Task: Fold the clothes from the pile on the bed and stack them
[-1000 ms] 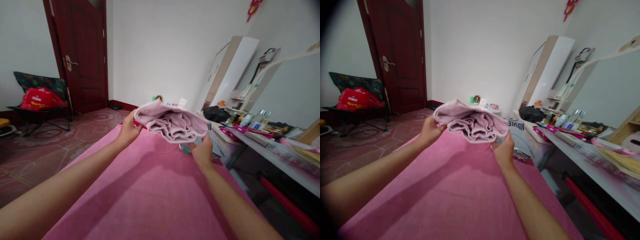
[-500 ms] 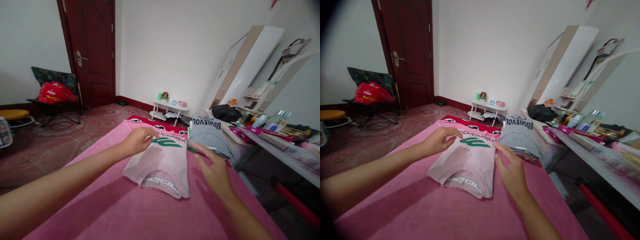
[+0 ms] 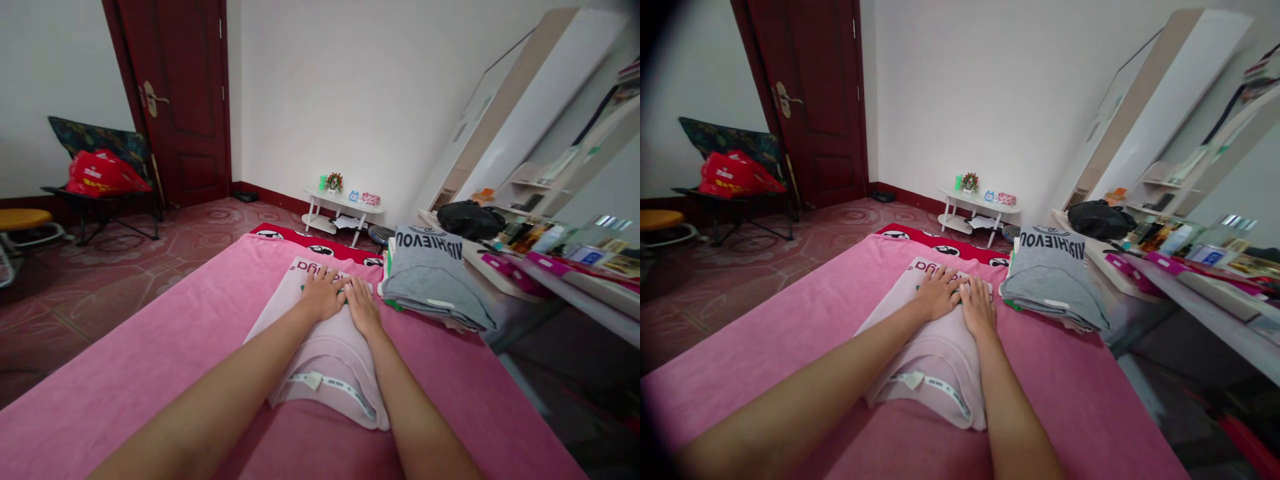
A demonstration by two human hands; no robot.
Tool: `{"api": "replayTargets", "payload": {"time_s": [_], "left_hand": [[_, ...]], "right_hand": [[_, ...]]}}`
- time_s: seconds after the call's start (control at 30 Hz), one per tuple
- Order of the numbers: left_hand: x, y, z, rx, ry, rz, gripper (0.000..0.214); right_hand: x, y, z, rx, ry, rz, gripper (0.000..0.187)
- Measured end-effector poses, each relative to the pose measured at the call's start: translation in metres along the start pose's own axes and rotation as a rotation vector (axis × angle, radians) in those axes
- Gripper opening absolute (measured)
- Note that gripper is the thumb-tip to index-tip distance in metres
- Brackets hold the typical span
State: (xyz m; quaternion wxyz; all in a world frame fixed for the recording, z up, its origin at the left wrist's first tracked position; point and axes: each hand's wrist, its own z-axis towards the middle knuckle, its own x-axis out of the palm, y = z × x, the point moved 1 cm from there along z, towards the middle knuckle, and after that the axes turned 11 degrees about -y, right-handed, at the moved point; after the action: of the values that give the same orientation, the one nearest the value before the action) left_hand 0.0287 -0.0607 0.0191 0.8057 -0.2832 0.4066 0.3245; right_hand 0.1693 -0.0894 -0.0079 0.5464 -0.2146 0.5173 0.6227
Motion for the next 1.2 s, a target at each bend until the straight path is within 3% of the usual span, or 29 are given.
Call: {"api": "replayTargets", "payload": {"time_s": [0.17,0.67,0.87,1.2], "left_hand": [[-0.004,-0.001,-0.001,0.009,-0.042,0.013,0.049],[-0.016,-0.007,-0.022,0.013,0.032,-0.016,0.054],[-0.028,-0.005,-0.042,0.077,0.063,-0.021,0.054],[-0.044,-0.008,-0.075,0.152,0.021,-0.010,0.049]], "right_hand": [[-0.005,0.001,-0.002,-0.020,-0.009,-0.024,0.061],[-0.009,-0.004,-0.021,-0.066,0.017,-0.042,0.057],[-0.019,-0.004,-0.036,-0.054,0.067,-0.020,0.060],[-0.035,0.003,-0.068,-0.090,0.024,-0.016,0.061]]}}
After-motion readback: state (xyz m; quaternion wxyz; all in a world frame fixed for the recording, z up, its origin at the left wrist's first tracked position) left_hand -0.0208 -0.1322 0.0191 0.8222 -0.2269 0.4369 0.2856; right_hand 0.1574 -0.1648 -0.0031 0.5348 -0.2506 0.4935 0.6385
